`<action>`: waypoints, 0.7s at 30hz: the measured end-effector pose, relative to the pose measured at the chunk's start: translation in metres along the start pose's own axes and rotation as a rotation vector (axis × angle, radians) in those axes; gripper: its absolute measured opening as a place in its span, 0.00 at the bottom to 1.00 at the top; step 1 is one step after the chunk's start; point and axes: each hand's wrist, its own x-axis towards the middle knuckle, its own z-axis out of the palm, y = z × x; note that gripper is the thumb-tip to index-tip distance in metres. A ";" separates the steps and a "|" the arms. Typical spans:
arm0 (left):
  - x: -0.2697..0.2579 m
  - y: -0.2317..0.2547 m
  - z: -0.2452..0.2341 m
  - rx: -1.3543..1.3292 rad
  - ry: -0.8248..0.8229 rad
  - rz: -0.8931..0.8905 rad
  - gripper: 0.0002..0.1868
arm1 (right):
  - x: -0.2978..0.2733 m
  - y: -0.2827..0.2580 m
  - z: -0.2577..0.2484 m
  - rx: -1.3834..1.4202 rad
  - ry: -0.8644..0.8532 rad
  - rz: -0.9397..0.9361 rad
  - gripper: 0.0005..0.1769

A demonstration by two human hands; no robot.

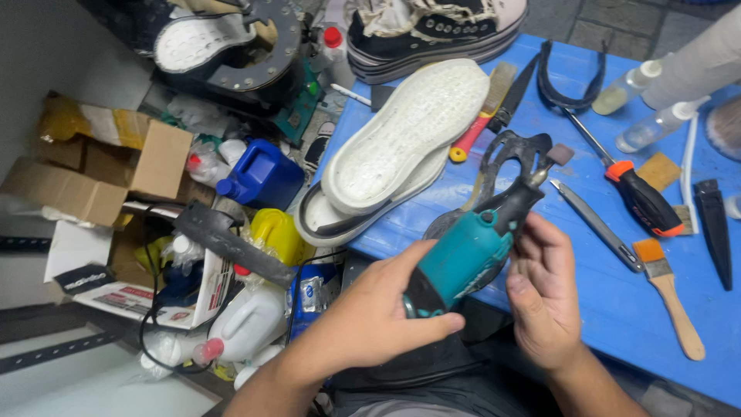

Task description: The person uses a rotary tool to grind the surface of a detached black shoe sole. They then apply a liquid adhesive from a bottle along the edges and inner channels of the sole. Finally, they use a utility knife to scrape and clean the treated areas.

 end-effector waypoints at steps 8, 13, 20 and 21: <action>-0.118 0.001 -0.096 0.286 0.350 -0.191 0.38 | 0.022 -0.004 -0.023 -0.823 -0.175 -0.297 0.23; -0.174 -0.062 -0.136 0.419 0.698 -0.740 0.41 | 0.026 0.008 -0.031 -1.007 -0.243 -0.278 0.27; -0.243 -0.251 -0.170 0.602 0.978 -0.561 0.37 | 0.024 0.031 -0.036 -1.113 -0.299 -0.228 0.31; -0.251 -0.276 -0.169 0.597 1.018 -0.567 0.37 | 0.024 0.033 -0.036 -1.125 -0.299 -0.230 0.31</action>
